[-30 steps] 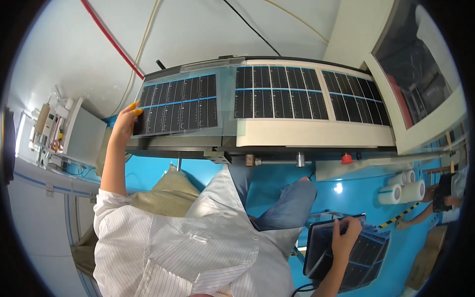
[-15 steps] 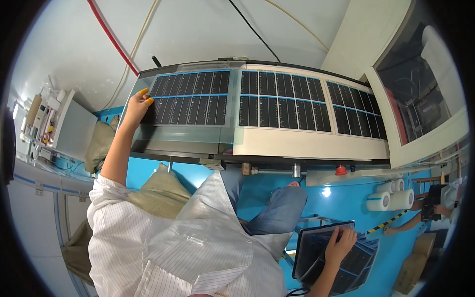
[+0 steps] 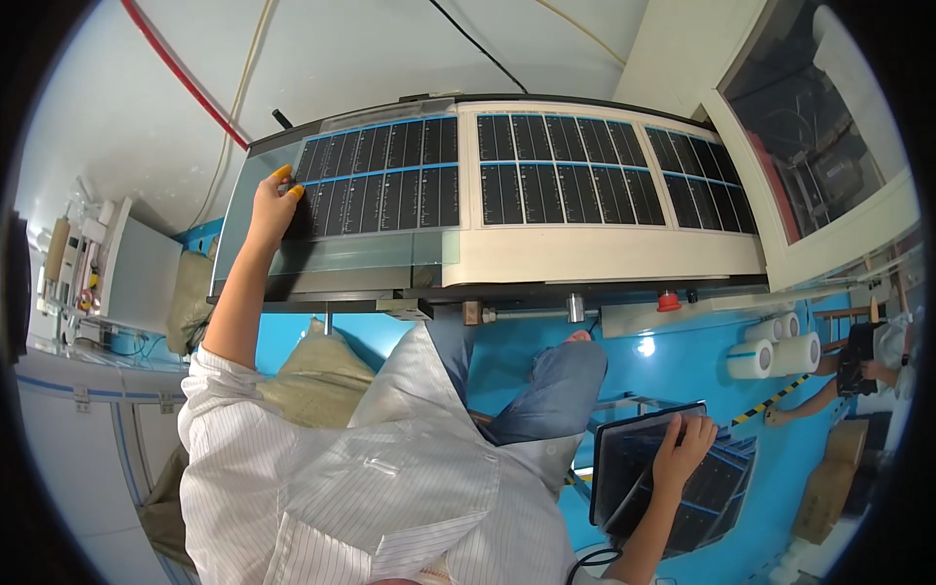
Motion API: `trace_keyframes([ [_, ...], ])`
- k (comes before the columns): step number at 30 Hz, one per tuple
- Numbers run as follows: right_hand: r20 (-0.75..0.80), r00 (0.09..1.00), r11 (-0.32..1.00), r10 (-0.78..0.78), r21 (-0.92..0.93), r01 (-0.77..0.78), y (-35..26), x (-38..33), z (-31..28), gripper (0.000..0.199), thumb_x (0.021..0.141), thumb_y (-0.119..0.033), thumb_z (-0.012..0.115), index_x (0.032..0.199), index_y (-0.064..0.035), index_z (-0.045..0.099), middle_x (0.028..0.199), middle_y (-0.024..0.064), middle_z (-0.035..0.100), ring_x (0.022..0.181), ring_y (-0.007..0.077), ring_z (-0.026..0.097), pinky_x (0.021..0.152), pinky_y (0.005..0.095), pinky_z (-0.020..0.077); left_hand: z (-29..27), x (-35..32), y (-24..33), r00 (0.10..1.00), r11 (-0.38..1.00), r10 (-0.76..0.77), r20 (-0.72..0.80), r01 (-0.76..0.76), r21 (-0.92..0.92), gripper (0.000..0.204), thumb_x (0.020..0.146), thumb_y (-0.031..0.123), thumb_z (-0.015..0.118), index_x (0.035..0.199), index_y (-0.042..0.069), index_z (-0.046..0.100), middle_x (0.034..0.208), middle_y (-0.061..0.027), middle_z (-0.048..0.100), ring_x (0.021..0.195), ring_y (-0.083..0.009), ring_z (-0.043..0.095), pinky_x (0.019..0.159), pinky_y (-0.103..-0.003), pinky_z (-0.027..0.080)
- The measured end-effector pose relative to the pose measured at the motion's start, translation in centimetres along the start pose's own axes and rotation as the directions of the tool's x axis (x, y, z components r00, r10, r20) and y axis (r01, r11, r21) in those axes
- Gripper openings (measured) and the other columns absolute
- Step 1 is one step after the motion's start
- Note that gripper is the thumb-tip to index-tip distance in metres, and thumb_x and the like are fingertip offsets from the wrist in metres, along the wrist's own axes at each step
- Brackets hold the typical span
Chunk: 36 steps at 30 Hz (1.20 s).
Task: Placing solar panel components onto a production machine and organizing them for assembly.
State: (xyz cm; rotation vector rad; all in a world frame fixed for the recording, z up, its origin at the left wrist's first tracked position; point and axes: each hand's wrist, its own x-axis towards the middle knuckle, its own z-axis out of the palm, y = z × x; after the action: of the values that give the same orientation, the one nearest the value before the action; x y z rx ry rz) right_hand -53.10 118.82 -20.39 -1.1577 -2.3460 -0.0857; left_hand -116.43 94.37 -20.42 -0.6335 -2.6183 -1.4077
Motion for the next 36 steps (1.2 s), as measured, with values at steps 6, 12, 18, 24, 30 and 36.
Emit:
trace_keyframes([
  [6, -0.052, 0.998, 1.000, -0.019, 0.006, 0.020, -1.8, -0.8, 0.1, 0.020, 0.095, -0.015, 0.050, 0.083, 0.0007, 0.048, 0.082, 0.0141, 0.046, 0.079, 0.0317, 0.043, 0.073, 0.0409, 0.0359, 0.1, -0.4, -0.1, 0.998, 0.997, 0.067, 0.002, -0.067, 0.041, 0.043, 0.080, 0.008, 0.061, 0.122, -0.001, 0.056, 0.123, -0.0219, 0.052, 0.109, -0.0321, 0.053, 0.096, -0.036, 0.041],
  [12, -0.067, 0.998, 0.996, 0.002, 0.092, 0.004, -2.2, -1.6, -0.3, 0.020, 0.095, -0.014, 0.049, 0.084, 0.0020, 0.047, 0.082, 0.0164, 0.045, 0.080, 0.0344, 0.043, 0.074, 0.0418, 0.0361, -1.0, -2.0, 1.5, 0.951, 0.890, 0.289, 0.109, -0.309, 0.336, 0.043, 0.086, 0.019, 0.056, 0.125, 0.004, 0.054, 0.130, -0.0145, 0.052, 0.118, -0.0343, 0.048, 0.099, -0.046, 0.037],
  [18, -0.099, 0.967, 0.970, 0.234, 0.093, -0.225, -3.3, -0.9, -5.3, 0.025, 0.099, -0.017, 0.044, 0.083, 0.0031, 0.045, 0.070, 0.0177, 0.043, 0.063, 0.0308, 0.039, 0.059, 0.0369, 0.0361, -1.8, -1.3, 0.2, 0.820, 0.753, 0.526, 0.226, -0.573, 0.325, 0.044, 0.087, 0.015, 0.050, 0.129, 0.002, 0.049, 0.128, -0.0190, 0.053, 0.119, -0.0378, 0.047, 0.098, -0.045, 0.038],
  [24, -0.184, 0.949, 0.966, 0.257, 0.052, -0.251, -12.1, 3.1, -12.2, 0.029, 0.097, -0.019, 0.050, 0.076, 0.0010, 0.046, 0.066, 0.0209, 0.040, 0.055, 0.0330, 0.034, 0.051, 0.0387, 0.0322, -3.0, 0.3, -0.7, 0.778, 0.735, 0.551, 0.303, -0.624, 0.265, 0.042, 0.093, 0.021, 0.050, 0.127, -0.004, 0.049, 0.125, -0.0244, 0.053, 0.122, -0.0392, 0.044, 0.102, -0.044, 0.036],
  [30, -0.232, 0.973, 0.999, -0.011, 0.027, 0.018, -22.7, 7.0, -12.3, 0.013, 0.088, -0.023, 0.059, 0.090, -0.0102, 0.064, 0.070, 0.0120, 0.061, 0.066, 0.0348, 0.061, 0.053, 0.0417, 0.0477, -2.2, 0.4, -1.2, 0.719, 0.689, 0.631, 0.292, -0.692, 0.217, 0.045, 0.096, 0.021, 0.046, 0.133, -0.003, 0.043, 0.132, -0.0226, 0.049, 0.127, -0.0385, 0.039, 0.107, -0.042, 0.031],
  [36, -0.257, 0.949, 0.973, -0.183, 0.092, 0.213, -31.8, 10.0, -9.4, 0.024, 0.088, -0.026, 0.058, 0.073, -0.0079, 0.055, 0.062, 0.0057, 0.061, 0.058, 0.0218, 0.064, 0.045, 0.0318, 0.0454, -4.8, -16.1, 13.7, 0.223, 0.635, 0.769, 0.600, -0.151, -0.758, 0.046, 0.096, 0.015, 0.048, 0.138, -0.003, 0.039, 0.137, -0.0159, 0.047, 0.125, -0.0233, 0.045, 0.104, -0.035, 0.033],
])
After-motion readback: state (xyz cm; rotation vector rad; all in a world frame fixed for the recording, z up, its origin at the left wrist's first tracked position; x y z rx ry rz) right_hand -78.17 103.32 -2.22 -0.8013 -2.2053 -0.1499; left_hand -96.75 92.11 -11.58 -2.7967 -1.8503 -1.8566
